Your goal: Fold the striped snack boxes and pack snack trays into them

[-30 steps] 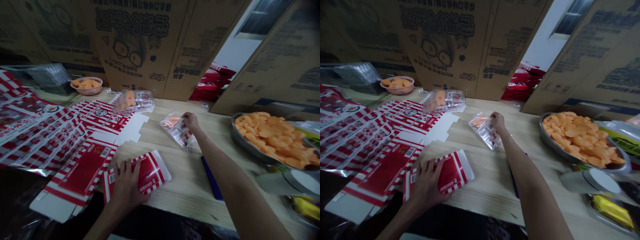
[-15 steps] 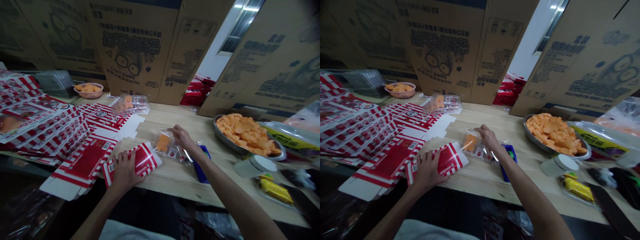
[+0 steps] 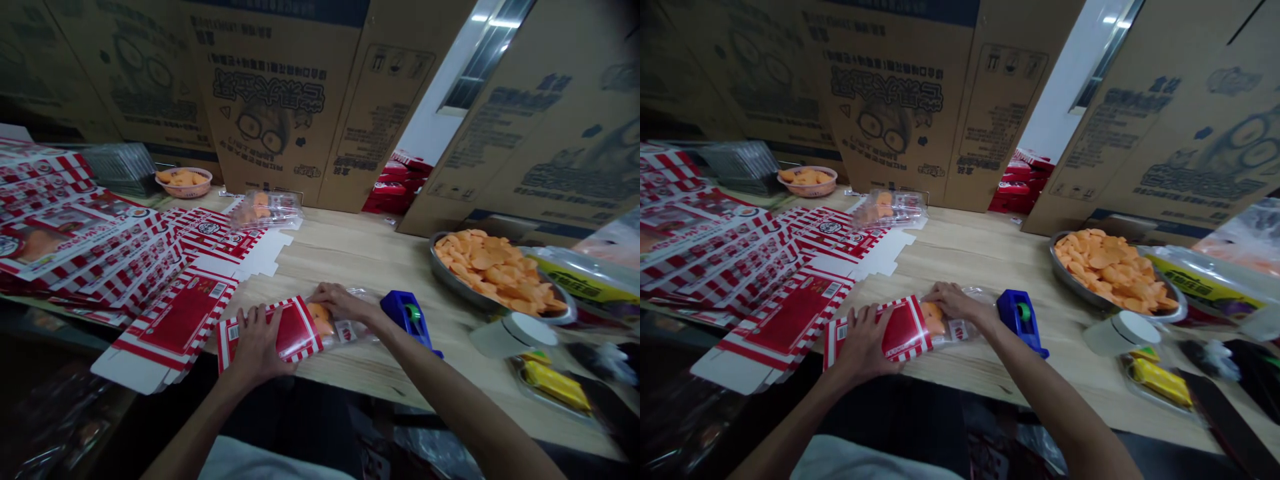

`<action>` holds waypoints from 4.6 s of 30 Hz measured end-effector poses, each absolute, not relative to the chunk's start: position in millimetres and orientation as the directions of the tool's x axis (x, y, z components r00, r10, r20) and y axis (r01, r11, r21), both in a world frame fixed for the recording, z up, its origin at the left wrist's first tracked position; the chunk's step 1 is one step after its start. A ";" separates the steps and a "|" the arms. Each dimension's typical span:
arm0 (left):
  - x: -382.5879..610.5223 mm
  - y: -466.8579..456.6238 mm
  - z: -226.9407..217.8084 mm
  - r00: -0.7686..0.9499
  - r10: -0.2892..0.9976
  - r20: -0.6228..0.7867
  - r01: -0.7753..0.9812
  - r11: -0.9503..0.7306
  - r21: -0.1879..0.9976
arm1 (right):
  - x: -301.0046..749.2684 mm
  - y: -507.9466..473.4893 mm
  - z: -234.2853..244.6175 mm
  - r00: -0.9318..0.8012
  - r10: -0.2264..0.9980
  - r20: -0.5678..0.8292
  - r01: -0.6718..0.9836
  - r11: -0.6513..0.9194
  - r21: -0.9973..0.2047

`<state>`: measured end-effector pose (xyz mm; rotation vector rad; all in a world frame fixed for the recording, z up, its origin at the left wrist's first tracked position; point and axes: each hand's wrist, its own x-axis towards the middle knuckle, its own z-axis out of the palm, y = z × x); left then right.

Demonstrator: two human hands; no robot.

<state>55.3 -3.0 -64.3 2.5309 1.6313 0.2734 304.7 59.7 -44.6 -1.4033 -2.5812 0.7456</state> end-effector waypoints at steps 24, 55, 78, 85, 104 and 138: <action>47.7 0.3 -61.2 0.504 0.864 -0.017 0.856 -0.496 0.146 | 302.6 -6.9 -58.6 0.286 0.955 -0.072 0.312 -0.164 -0.936; 22.9 -78.2 -90.6 0.418 0.886 -0.201 -0.190 0.302 0.934 | 206.4 -119.0 -94.4 0.339 0.940 0.046 0.135 -0.001 -0.991; 29.7 -55.2 -69.2 0.218 0.973 -0.071 -0.113 0.097 0.989 | 212.6 -109.8 -63.2 0.242 0.970 0.012 0.090 -0.010 -0.996; 12.0 -40.8 -58.5 0.557 0.815 0.158 -0.044 -0.161 0.986 | 227.0 -113.2 -62.9 0.146 0.987 0.067 0.107 0.051 -0.993; 26.7 -17.4 -35.1 0.608 0.792 -0.057 0.205 -0.087 0.975 | 242.4 -87.3 -32.6 0.024 0.985 -0.171 0.103 -0.172 -0.980; 35.6 -56.8 -70.7 0.495 0.866 0.062 -0.009 -0.066 0.998 | 219.1 -143.7 -74.9 0.326 0.944 0.056 0.010 0.056 -0.998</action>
